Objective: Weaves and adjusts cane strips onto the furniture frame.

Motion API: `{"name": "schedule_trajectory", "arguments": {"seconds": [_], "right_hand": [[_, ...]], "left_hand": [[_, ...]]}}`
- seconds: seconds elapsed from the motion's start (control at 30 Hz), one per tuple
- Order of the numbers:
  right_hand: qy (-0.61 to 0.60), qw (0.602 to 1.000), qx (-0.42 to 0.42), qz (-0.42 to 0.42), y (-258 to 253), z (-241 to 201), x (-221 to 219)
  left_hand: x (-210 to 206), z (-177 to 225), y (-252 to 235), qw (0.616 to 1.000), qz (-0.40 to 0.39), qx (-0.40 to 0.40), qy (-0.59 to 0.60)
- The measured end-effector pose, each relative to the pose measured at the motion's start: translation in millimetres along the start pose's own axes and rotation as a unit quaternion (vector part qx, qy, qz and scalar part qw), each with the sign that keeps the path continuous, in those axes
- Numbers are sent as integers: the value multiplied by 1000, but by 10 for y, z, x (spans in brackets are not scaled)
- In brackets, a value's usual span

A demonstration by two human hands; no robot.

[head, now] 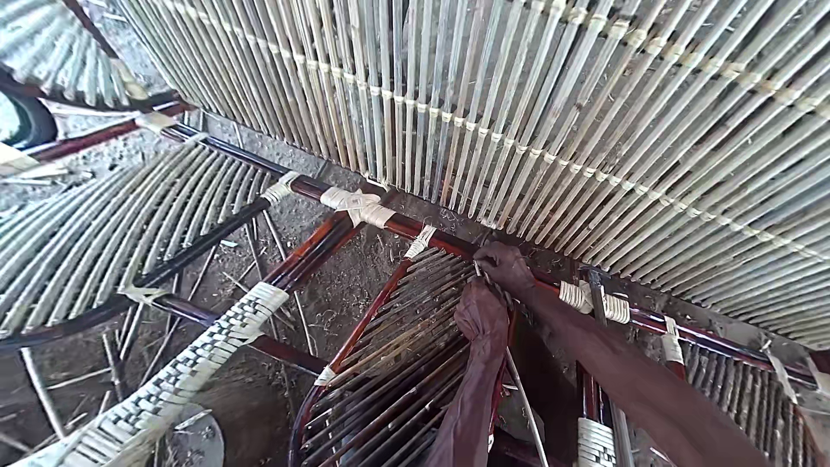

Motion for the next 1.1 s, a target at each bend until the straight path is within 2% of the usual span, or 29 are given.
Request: {"name": "schedule_trajectory", "arguments": {"seconds": [0.03, 0.07, 0.1, 0.13, 0.2, 0.27, 0.37, 0.43, 0.53, 0.6, 0.7, 0.77, 0.8, 0.87, 0.93, 1.0, 1.1], "right_hand": [[-69, 995, -67, -31, 45, 293, -141], [-114, 974, -181, -80, 121, 466, -162], [-139, 950, -268, -87, 276, 510, -37], [-144, 935, -320, -52, 506, 473, 210], [-81, 924, -374, 29, 1149, 239, 788], [3, 895, -445, 23, 1986, -1, 1004], [-57, 800, -593, -70, 3039, -297, 659], [-105, 752, -649, -49, 3369, -421, 488], [-154, 740, -654, 26, 3311, -541, 551], [-209, 766, -606, 58, 3101, -648, 692], [-231, 826, -507, 84, 2724, -810, 932], [-192, 859, -473, 48, 2659, -700, 884], [-143, 863, -484, 17, 2701, -598, 787], [-37, 859, -508, -54, 2728, -445, 648], [-1, 853, -509, -113, 2688, -342, 578], [33, 871, -477, -112, 2694, -316, 531], [68, 909, -407, -53, 2591, -390, 605]], "left_hand": [[-2, -11, 12, 1000, -8, -7, 9], [-6, -25, 30, 1000, -14, -13, 18], [-9, -42, 58, 999, -15, -19, 23], [-6, -43, 75, 999, -13, -23, 26], [3, -26, 74, 999, -11, -23, 34], [16, -26, 76, 999, -8, -25, 36], [18, -23, 77, 999, -8, -28, 30], [17, -13, 89, 999, -8, -25, 32], [-14, -57, 138, 998, -41, -18, 39], [-3, -37, 140, 998, -47, -16, 42], [34, -23, 97, 999, -3, -24, 36], [35, -12, 76, 999, 0, -19, 33], [40, -9, 70, 999, -1, -16, 33], [47, -2, 54, 999, -4, -12, 39], [48, -9, 60, 999, -10, -13, 43], [39, -25, 99, 999, -13, -22, 40], [55, 10, 38, 999, -17, -8, 37]]}}
Point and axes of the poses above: each hand's wrist, its own y-axis away from the middle knuckle, its own x-axis out of the back of the hand, z = x × y, the point moved 9 cm from there along -y, towards the middle knuckle, and after that the axes turned 9 degrees about -z, right-handed, at the moved point
